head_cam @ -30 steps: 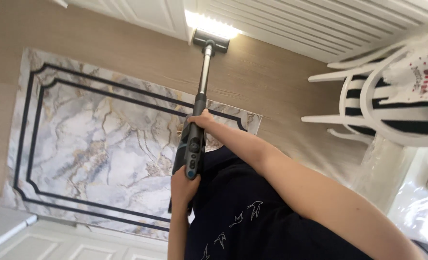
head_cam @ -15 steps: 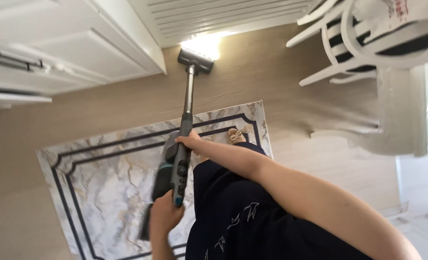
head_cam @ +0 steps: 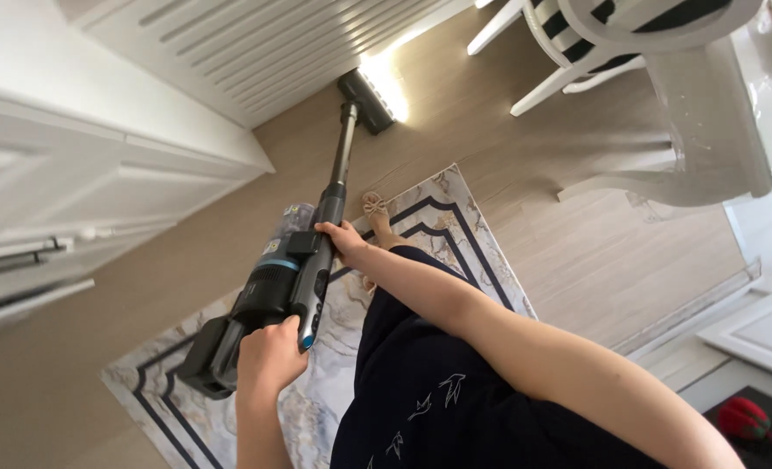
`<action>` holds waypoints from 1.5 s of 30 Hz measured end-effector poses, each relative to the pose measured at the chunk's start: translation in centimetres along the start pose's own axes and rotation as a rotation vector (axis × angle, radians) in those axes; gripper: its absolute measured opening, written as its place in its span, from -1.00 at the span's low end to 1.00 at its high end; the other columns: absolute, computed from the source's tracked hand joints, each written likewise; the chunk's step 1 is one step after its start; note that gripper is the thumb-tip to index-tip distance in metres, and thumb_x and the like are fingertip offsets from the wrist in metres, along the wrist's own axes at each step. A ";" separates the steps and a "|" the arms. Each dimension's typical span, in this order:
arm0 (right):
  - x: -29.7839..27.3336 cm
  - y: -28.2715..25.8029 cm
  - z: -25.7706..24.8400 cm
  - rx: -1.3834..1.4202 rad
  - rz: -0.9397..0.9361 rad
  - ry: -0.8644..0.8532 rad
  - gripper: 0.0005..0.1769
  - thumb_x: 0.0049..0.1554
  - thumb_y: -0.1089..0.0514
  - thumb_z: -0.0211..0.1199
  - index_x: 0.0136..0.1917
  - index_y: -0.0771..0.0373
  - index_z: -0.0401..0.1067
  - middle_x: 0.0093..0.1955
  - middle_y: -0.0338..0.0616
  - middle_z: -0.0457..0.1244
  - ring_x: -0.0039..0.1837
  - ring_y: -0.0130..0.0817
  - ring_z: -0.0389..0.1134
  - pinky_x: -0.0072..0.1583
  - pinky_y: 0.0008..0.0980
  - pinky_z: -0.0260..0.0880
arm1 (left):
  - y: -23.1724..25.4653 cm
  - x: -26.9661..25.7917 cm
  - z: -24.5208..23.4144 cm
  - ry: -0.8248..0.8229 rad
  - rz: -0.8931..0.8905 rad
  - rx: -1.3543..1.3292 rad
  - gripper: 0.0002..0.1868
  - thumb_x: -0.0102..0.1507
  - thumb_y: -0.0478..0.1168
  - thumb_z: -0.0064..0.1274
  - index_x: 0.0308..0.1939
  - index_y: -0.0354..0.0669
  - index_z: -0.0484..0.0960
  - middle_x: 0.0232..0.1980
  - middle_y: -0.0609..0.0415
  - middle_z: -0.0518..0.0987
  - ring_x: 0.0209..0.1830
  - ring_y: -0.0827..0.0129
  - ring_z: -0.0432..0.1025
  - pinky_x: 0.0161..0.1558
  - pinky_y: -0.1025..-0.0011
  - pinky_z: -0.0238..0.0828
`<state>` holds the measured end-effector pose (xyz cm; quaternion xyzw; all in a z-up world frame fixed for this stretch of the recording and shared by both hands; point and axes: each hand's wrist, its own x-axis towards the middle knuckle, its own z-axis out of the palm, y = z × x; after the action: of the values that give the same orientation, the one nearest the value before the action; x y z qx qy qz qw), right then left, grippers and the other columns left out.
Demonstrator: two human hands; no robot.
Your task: The recorder is vacuuming various floor surfaces including a wooden floor and a patterned rug.
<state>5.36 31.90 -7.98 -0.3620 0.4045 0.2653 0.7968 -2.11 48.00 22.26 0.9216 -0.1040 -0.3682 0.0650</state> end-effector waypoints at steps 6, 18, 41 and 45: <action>0.7 -8.7 -1.7 -0.090 0.104 0.174 -0.39 0.00 0.00 0.34 0.26 0.12 0.21 -0.02 -0.10 0.32 -0.13 -0.15 0.39 -0.16 0.02 0.43 | 1.4 8.2 -1.0 0.034 0.121 -0.049 -0.77 0.01 -0.21 0.13 -0.26 -0.12 0.58 -0.34 -0.21 0.65 -0.26 -0.16 0.56 -0.20 -0.07 0.47; 5.6 -19.4 -7.7 -0.105 -0.062 0.388 -0.22 0.01 0.06 0.42 0.38 0.25 0.13 0.08 0.07 0.32 -0.04 -0.10 0.47 0.00 -0.06 0.57 | 6.8 20.0 -4.6 -0.126 0.243 -0.245 -0.74 0.08 -0.13 0.16 -0.31 -0.22 0.52 -0.31 -0.22 0.65 -0.21 -0.17 0.56 -0.18 -0.01 0.49; 5.9 -9.5 -3.1 0.241 -0.287 0.459 -0.26 -0.06 0.10 0.43 0.29 0.36 0.17 0.02 0.10 0.31 -0.11 -0.11 0.44 -0.09 -0.13 0.54 | -1.2 16.7 -7.7 -0.040 0.475 0.064 -0.86 0.08 -0.21 0.12 -0.37 -0.20 0.55 -0.43 -0.15 0.65 -0.37 -0.05 0.60 -0.28 0.06 0.53; 5.0 -13.9 -6.2 0.255 -0.335 0.444 -0.29 -0.03 0.12 0.42 0.28 0.36 0.14 0.01 0.07 0.29 -0.11 -0.15 0.44 -0.09 -0.16 0.55 | 2.9 19.3 -7.4 0.027 0.496 0.074 -0.83 0.10 -0.20 0.13 -0.35 -0.21 0.56 -0.42 -0.19 0.65 -0.37 -0.08 0.60 -0.29 0.04 0.53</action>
<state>15.12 19.30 -9.67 -0.3697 0.5336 -0.0084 0.7606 16.25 40.92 15.34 0.8746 -0.3392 -0.3246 0.1211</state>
